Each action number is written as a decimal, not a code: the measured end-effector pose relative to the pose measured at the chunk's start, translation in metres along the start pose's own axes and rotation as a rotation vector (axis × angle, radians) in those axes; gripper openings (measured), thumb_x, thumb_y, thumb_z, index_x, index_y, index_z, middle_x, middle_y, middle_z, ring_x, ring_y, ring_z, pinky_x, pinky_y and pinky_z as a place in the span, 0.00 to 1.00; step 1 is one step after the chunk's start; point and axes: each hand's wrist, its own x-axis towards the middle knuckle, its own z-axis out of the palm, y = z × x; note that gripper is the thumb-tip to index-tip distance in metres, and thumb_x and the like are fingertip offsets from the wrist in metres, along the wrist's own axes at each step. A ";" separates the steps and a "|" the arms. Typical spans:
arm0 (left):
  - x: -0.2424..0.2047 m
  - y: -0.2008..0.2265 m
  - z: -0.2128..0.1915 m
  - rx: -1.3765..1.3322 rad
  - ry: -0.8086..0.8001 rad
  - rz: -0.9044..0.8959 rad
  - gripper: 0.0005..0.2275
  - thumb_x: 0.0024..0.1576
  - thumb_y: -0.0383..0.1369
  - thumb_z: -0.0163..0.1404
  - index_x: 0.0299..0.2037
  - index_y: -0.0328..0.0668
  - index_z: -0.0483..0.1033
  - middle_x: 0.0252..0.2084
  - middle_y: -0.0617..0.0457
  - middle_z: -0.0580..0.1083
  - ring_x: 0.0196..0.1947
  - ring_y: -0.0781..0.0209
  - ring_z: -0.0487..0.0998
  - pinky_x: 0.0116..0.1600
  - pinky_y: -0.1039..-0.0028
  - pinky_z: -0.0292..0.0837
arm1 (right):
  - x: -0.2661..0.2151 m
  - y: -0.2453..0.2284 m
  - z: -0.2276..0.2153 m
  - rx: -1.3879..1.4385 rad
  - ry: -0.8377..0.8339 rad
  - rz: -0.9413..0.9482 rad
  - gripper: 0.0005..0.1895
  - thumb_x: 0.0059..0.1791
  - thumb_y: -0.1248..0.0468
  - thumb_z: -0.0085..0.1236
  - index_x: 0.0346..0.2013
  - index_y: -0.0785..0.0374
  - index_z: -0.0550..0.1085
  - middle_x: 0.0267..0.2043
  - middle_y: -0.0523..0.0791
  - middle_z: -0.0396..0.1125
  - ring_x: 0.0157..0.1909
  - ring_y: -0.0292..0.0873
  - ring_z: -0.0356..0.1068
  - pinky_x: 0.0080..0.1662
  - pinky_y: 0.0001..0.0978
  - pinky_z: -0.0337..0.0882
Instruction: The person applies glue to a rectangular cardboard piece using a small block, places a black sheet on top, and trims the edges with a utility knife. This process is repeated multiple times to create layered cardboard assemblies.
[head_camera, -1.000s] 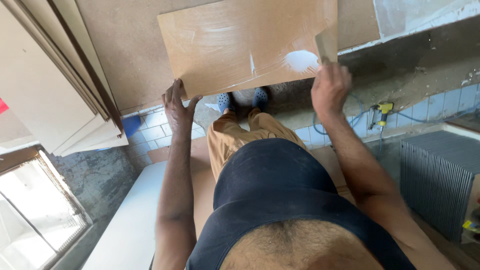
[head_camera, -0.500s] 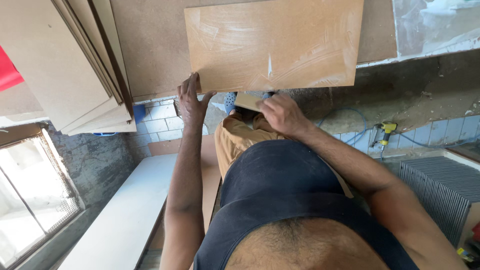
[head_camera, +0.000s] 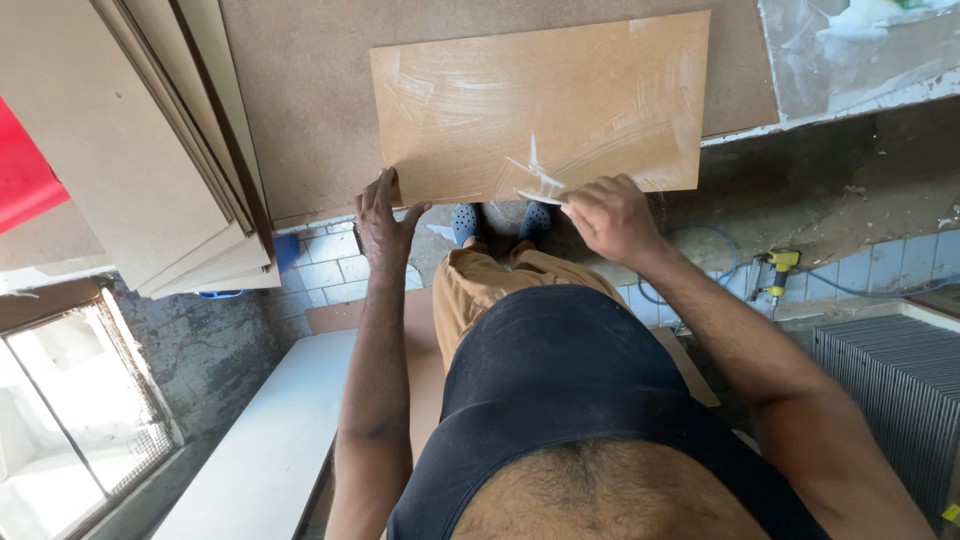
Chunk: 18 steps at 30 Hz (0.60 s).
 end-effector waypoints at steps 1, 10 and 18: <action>0.001 0.000 0.000 -0.002 0.004 0.007 0.39 0.41 0.41 0.73 0.64 0.41 0.70 0.59 0.44 0.75 0.58 0.44 0.72 0.60 0.55 0.72 | 0.002 0.003 -0.006 0.070 0.016 0.053 0.05 0.57 0.65 0.58 0.41 0.63 0.78 0.34 0.46 0.74 0.34 0.40 0.69 0.40 0.41 0.67; 0.002 0.000 0.001 0.022 -0.033 -0.021 0.40 0.40 0.44 0.72 0.63 0.39 0.70 0.57 0.44 0.75 0.57 0.44 0.72 0.60 0.55 0.71 | 0.042 0.020 -0.002 0.008 0.004 0.003 0.05 0.52 0.63 0.60 0.37 0.61 0.79 0.32 0.44 0.75 0.34 0.43 0.69 0.43 0.44 0.65; -0.003 -0.001 0.006 0.057 -0.033 -0.051 0.40 0.41 0.44 0.72 0.64 0.39 0.69 0.59 0.43 0.74 0.59 0.45 0.72 0.61 0.56 0.71 | -0.014 0.015 -0.010 -0.055 -0.045 0.088 0.06 0.56 0.64 0.58 0.36 0.60 0.78 0.35 0.45 0.75 0.36 0.41 0.70 0.45 0.42 0.65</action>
